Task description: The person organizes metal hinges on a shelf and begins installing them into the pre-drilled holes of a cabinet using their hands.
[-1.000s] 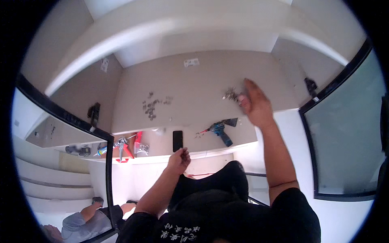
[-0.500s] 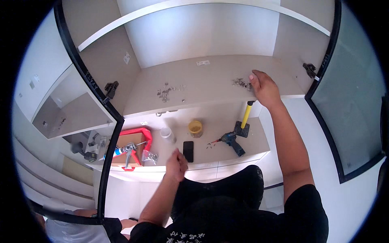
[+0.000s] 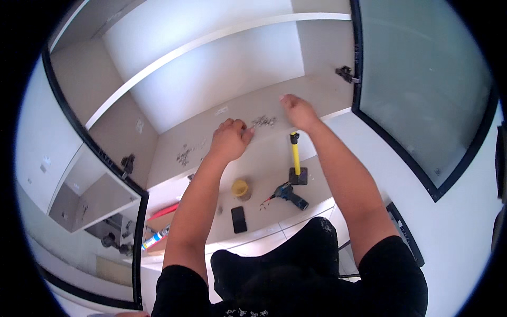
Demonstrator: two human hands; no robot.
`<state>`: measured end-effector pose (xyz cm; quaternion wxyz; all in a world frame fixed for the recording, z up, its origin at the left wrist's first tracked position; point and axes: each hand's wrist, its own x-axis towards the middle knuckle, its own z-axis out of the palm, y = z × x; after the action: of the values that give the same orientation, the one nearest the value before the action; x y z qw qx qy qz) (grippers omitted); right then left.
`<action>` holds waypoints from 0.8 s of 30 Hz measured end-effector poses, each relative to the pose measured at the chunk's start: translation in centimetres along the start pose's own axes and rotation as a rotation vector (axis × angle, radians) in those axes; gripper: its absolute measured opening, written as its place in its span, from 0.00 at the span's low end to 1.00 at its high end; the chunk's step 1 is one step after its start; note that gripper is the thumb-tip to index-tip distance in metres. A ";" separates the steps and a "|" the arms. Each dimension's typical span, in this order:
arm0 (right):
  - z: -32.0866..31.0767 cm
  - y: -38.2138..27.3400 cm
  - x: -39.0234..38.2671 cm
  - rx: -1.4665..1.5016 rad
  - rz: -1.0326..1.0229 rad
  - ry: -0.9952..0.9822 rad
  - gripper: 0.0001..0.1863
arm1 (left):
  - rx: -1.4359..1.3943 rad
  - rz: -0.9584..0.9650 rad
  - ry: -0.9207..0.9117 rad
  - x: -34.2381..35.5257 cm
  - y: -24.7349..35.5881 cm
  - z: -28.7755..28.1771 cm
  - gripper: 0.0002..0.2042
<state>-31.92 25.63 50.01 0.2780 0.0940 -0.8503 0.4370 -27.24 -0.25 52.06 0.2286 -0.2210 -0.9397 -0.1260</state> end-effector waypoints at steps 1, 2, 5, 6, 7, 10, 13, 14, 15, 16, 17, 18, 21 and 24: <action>-0.1 -0.2 -0.3 -0.020 -0.033 0.005 0.32 | 0.044 0.007 -0.023 0.1 -0.1 0.5 0.18; -0.3 -0.6 -0.1 -0.008 0.009 -0.021 0.32 | -0.011 0.020 -0.014 0.5 -0.8 0.8 0.20; -0.4 -2.2 -0.9 0.022 0.094 -0.102 0.33 | -0.135 0.032 0.041 -0.6 -3.3 2.2 0.27; -0.5 -2.1 -1.0 0.029 0.089 -0.091 0.33 | -0.138 0.057 0.092 -0.9 -3.2 2.1 0.28; -0.8 -1.9 -0.9 0.039 0.082 -0.081 0.33 | -0.138 0.079 0.145 -1.0 -2.7 1.9 0.30; -1.3 -2.0 -0.9 0.041 0.112 -0.150 0.35 | -0.147 0.050 0.152 -2.9 -0.8 0.6 0.31; -0.7 -1.5 -1.6 -0.051 0.010 -0.109 0.32 | -0.037 0.053 0.229 -5.0 0.6 0.8 0.30; -0.7 -1.4 -1.4 -0.044 0.013 -0.116 0.32 | 0.027 0.123 0.273 -5.3 0.6 1.6 0.30; -1.1 -1.6 -1.4 -0.037 0.029 -0.133 0.32 | 0.087 0.188 0.302 -6.3 0.6 2.7 0.30; -1.3 -1.9 -1.0 -0.028 0.024 -0.133 0.32 | 0.158 0.264 0.352 -6.7 0.4 3.1 0.31; -0.9 -1.8 -1.4 -0.050 0.011 -0.161 0.34 | 0.126 0.312 0.308 -8.0 0.2 3.6 0.30; -1.1 -1.6 -1.2 -0.078 -0.014 -0.171 0.35 | 0.096 0.374 0.281 -9.4 0.3 3.9 0.29; -0.3 -2.6 -1.3 -0.188 -0.086 -0.260 0.41 | -0.042 0.457 0.199 -15.0 -1.2 4.6 0.27; 0.9 -4.7 -1.4 -0.360 -0.171 -0.392 0.49 | -0.156 0.313 0.135 -20.8 -4.3 5.5 0.28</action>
<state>-29.19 21.99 52.01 0.1564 0.1972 -0.9407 0.2274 -14.78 -9.56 36.64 0.2902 -0.3727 -0.8637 -0.1757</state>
